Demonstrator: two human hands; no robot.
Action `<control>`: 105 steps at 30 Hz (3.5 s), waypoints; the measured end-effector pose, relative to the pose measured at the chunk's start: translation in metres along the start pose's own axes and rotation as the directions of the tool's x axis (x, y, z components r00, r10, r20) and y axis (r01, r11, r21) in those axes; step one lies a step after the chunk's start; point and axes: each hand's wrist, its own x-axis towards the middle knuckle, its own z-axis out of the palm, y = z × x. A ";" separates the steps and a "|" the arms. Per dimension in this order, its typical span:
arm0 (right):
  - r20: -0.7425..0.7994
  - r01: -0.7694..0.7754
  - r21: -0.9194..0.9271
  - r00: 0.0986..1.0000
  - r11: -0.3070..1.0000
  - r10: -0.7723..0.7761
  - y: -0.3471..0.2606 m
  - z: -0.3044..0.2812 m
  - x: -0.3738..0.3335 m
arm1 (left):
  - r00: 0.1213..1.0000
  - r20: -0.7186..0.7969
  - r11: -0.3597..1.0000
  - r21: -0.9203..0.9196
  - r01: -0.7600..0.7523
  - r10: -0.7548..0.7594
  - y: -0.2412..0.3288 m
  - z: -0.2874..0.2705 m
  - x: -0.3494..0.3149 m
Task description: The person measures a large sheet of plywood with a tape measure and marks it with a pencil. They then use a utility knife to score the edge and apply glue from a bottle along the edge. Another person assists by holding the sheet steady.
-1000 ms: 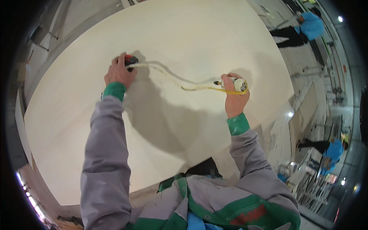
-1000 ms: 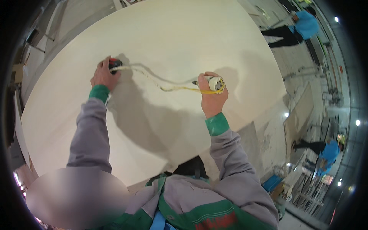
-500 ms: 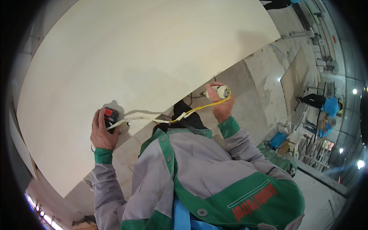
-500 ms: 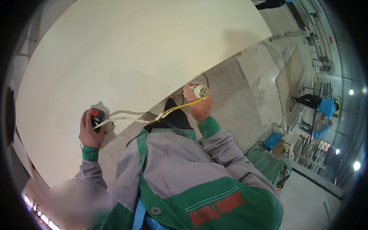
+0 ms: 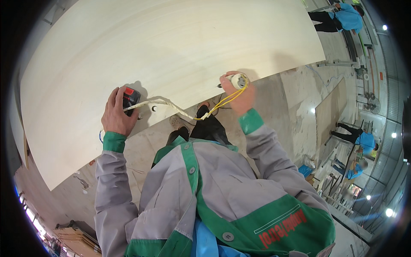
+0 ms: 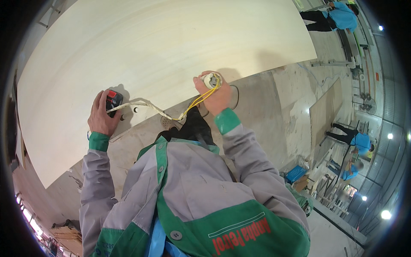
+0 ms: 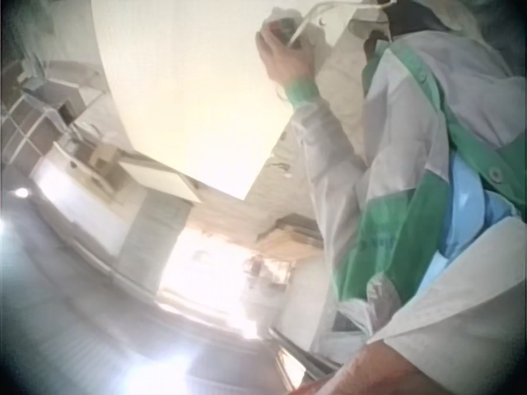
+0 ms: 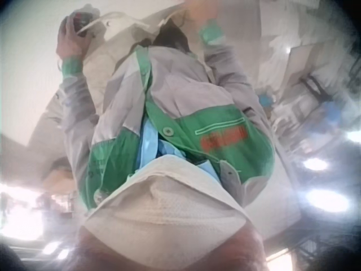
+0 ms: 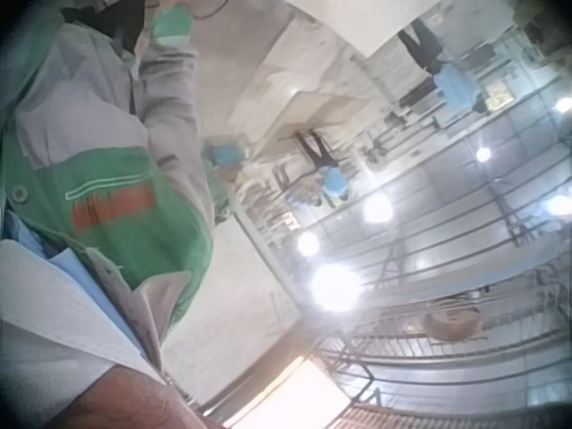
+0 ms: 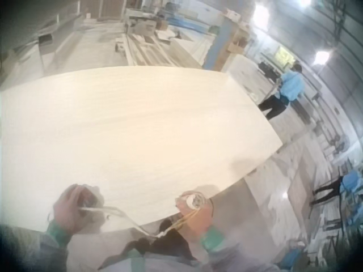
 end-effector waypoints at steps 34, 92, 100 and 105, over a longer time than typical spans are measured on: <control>0.110 0.135 -0.045 0.985 0.990 -0.129 0.045 0.011 -0.014 | 0.944 -0.034 0.942 0.059 0.330 -0.329 0.003 0.050 -0.025; 0.202 0.126 -0.226 0.976 0.966 -0.080 0.133 0.058 0.124 | 0.856 -0.036 0.856 -0.036 0.515 -0.516 0.005 0.147 -0.008; 0.236 0.209 -0.144 0.956 0.967 -0.171 0.140 0.069 0.135 | 0.859 -0.034 0.859 -0.068 0.508 -0.511 -0.005 0.164 -0.008; 0.195 0.273 0.048 0.941 0.961 -0.277 0.150 0.080 0.142 | 0.845 -0.071 0.848 -0.046 0.527 -0.529 -0.015 0.176 -0.005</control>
